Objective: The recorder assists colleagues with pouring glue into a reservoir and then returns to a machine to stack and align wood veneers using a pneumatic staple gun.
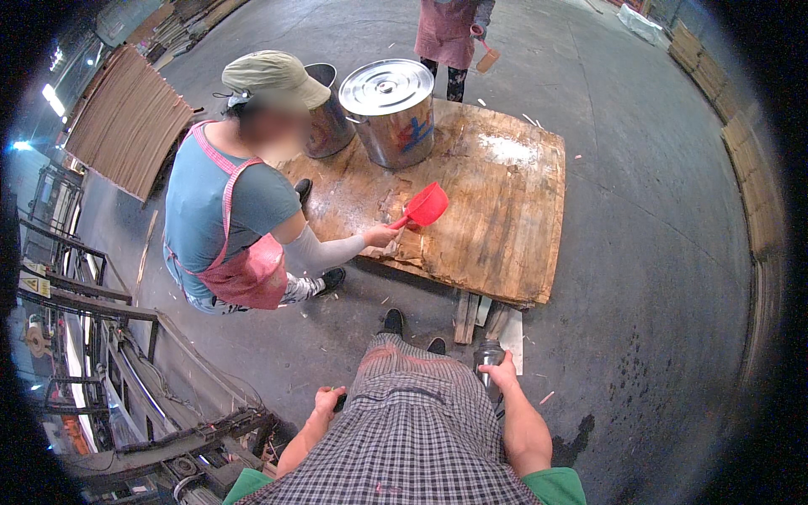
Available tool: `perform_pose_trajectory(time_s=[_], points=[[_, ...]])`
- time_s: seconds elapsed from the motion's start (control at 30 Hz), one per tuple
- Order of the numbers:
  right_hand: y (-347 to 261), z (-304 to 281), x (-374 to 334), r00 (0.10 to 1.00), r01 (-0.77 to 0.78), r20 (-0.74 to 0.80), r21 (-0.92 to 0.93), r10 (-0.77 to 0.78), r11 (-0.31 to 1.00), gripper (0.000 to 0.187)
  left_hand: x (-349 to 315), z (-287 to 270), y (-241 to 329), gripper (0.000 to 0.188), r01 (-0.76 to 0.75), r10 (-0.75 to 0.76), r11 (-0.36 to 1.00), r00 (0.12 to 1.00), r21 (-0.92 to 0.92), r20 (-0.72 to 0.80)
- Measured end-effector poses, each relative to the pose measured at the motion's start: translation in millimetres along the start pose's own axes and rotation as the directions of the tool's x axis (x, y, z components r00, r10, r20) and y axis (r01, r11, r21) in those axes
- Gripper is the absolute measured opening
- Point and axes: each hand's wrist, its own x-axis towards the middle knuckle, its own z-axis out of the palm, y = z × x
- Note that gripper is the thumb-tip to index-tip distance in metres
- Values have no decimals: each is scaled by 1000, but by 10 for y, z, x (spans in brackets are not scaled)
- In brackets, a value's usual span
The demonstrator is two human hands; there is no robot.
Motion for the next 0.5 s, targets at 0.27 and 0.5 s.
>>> perform_pose_trajectory(time_s=[0.27, 0.5], points=[[58, 13, 33, 999, 14, -29, 15, -13, 1000, 115, -171, -10, 171, 74, -14, 15, 997, 1000, 81, -21], [27, 10, -15, 1000, -5, -26, 0, 5, 1000, 115, -160, -26, 149, 73, -10, 10, 1000, 1000, 4, 8]])
